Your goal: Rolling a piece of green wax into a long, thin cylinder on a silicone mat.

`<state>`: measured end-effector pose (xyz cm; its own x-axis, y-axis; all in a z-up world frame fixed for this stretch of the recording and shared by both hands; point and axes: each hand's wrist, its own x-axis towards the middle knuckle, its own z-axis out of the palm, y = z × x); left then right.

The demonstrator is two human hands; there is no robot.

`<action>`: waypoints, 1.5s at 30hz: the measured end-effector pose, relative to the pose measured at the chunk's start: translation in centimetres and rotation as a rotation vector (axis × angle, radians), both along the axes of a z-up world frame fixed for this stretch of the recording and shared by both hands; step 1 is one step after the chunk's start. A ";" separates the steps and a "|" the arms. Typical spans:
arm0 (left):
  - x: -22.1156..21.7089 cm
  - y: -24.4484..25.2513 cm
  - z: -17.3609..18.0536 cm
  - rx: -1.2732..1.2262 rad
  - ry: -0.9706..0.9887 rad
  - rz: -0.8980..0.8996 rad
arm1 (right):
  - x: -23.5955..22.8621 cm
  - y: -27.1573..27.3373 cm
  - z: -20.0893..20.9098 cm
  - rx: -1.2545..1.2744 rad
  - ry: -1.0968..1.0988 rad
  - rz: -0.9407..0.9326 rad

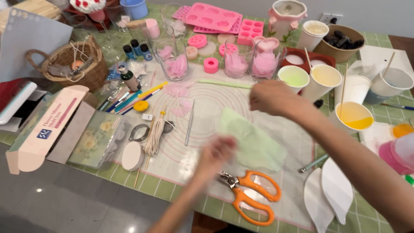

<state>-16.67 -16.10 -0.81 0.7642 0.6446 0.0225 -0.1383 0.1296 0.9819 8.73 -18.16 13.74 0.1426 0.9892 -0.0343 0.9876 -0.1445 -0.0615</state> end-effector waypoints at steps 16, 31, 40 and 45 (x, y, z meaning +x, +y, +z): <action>10.4 11.8 0.4 0.653 0.766 0.252 | -7.5 -16.5 -6.0 0.056 0.384 -0.361; 4.8 14.5 2.5 -0.057 0.145 0.089 | -2.6 -16.6 -4.4 0.519 -0.117 0.027; 0.3 3.6 4.5 1.240 0.563 0.525 | -3.3 -17.3 -7.3 0.148 0.069 0.067; 2.9 1.1 3.7 1.402 0.058 -0.166 | -2.6 -17.0 -6.9 0.153 0.229 0.120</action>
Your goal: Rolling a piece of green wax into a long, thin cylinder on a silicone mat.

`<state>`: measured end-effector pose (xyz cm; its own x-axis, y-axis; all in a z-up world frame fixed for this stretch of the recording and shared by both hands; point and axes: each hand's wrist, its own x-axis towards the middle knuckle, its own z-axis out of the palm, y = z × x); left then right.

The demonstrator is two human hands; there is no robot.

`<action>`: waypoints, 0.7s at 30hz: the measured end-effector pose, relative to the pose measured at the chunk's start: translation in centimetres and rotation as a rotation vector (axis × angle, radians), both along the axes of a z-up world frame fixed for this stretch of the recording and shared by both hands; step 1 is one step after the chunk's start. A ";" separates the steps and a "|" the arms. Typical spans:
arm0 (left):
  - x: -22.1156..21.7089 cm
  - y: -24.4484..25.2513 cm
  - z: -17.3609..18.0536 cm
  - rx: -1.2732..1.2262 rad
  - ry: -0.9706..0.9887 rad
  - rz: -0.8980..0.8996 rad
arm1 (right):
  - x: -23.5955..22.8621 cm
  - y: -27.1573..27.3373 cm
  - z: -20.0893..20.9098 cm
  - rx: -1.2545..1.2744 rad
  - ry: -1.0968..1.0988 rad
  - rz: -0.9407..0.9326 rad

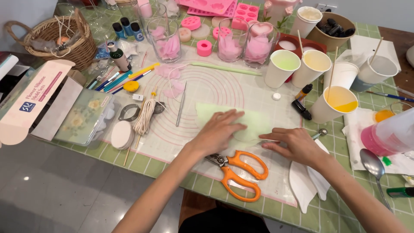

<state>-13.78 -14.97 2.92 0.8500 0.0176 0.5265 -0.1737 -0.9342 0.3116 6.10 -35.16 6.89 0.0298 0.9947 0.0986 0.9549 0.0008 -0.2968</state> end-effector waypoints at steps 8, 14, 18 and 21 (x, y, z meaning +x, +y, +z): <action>-1.2 1.5 -1.6 -0.126 0.095 0.085 | -0.4 -0.2 -0.7 0.051 -0.103 0.015; -1.6 1.9 -1.5 -0.120 0.101 0.117 | -0.3 0.1 -1.0 0.049 -0.108 0.070; -2.8 3.7 -1.9 -0.306 0.018 0.180 | 1.2 -0.1 -2.2 -0.057 0.394 -0.191; -4.0 5.1 -1.5 -0.638 0.134 0.281 | 3.2 0.3 -3.9 0.004 0.377 -0.214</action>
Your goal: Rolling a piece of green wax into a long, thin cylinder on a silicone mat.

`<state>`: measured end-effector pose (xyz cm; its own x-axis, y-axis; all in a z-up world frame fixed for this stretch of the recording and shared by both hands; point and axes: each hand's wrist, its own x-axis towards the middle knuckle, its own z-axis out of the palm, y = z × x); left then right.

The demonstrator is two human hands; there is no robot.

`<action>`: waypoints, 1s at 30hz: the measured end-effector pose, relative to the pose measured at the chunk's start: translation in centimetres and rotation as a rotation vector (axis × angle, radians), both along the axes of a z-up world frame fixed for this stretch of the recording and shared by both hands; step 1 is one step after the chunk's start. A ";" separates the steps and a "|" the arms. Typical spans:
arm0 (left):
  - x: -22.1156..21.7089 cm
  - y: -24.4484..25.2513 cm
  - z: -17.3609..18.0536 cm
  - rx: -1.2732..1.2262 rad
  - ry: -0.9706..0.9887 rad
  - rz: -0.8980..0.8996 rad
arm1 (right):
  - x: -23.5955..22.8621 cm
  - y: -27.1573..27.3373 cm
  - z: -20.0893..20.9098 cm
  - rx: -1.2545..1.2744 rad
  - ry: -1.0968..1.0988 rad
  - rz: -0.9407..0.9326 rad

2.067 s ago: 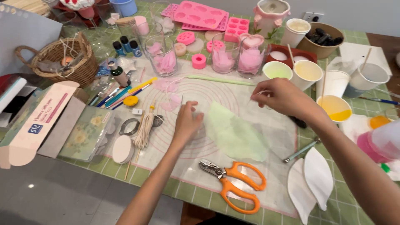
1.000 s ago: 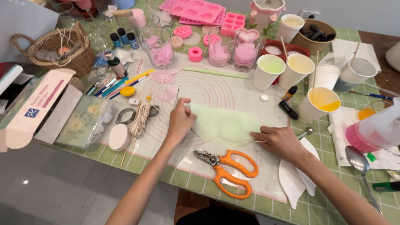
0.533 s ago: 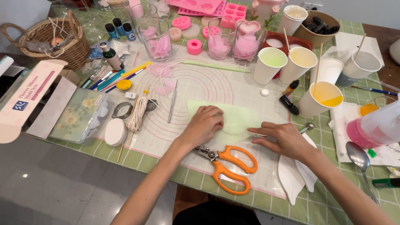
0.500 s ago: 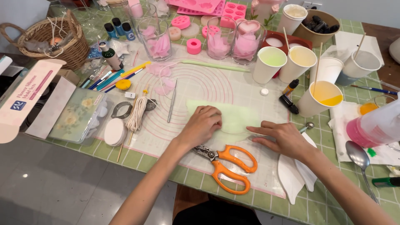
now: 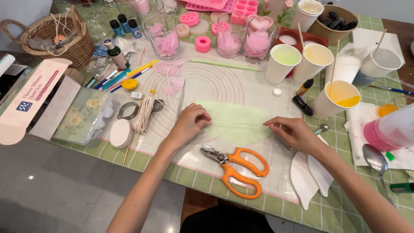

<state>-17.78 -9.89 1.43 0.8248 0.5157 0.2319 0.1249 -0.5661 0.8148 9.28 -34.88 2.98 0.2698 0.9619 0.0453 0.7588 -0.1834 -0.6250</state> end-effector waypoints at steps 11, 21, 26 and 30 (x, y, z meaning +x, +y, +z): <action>-1.1 0.8 -1.0 0.121 -0.039 -0.037 | 2.0 -0.5 1.4 -0.106 0.011 0.122; -2.0 -0.6 0.1 0.422 0.015 -0.069 | 2.6 -1.1 2.0 -0.249 0.233 0.134; -3.1 -0.2 -0.1 0.273 0.019 -0.073 | 3.1 -1.1 1.1 -0.354 0.199 0.082; -3.7 0.0 0.1 0.321 0.024 -0.067 | 4.3 -1.4 0.6 -0.296 0.130 0.127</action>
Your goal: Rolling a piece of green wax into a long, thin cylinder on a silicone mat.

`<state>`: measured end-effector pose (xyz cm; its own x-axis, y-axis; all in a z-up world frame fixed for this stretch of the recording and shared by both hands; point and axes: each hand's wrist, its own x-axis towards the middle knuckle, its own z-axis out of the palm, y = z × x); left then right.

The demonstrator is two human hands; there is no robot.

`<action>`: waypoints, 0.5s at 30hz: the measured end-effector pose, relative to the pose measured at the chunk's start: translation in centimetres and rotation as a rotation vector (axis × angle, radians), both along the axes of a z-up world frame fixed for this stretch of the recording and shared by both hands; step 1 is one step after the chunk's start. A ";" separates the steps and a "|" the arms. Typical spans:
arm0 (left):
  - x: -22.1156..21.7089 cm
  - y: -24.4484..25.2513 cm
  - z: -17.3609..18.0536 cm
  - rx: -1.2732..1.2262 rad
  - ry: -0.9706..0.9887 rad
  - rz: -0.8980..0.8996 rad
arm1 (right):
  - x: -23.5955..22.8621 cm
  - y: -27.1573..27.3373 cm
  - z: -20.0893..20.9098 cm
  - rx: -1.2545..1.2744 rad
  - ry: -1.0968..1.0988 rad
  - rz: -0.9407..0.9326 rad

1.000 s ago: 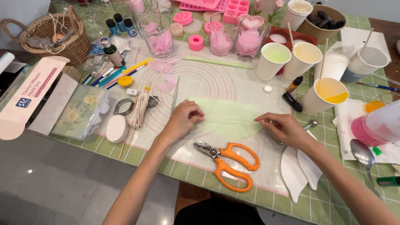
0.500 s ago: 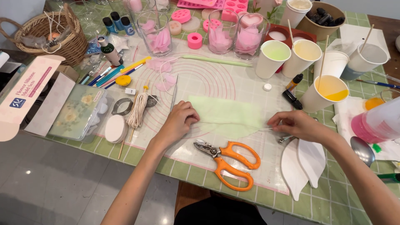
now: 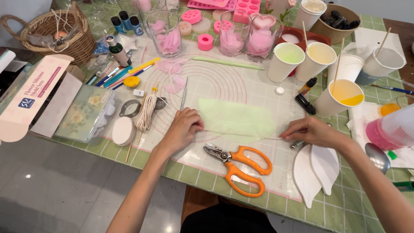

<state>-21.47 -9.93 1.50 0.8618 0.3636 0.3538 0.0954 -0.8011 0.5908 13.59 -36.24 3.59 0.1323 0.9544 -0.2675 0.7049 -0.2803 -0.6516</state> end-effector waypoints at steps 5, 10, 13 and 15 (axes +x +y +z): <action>0.2 0.6 -0.2 -0.013 -0.002 0.023 | 2.3 -1.2 -0.2 -0.128 -0.035 -0.144; 1.0 0.7 -0.8 0.006 -0.076 -0.015 | -2.1 -0.6 4.7 -0.256 -0.403 -0.210; 1.0 0.8 -0.9 0.013 -0.056 -0.011 | -2.5 -0.7 4.7 -0.261 -0.565 -0.144; 1.1 0.8 -1.2 0.011 -0.068 -0.011 | -2.4 -0.6 4.1 -0.244 -0.669 -0.096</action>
<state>-20.42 -9.09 0.34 0.8394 0.3499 0.4160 0.0463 -0.8086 0.5865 11.22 -36.86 7.66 0.4226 0.8539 -0.3038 0.8963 -0.4435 0.0001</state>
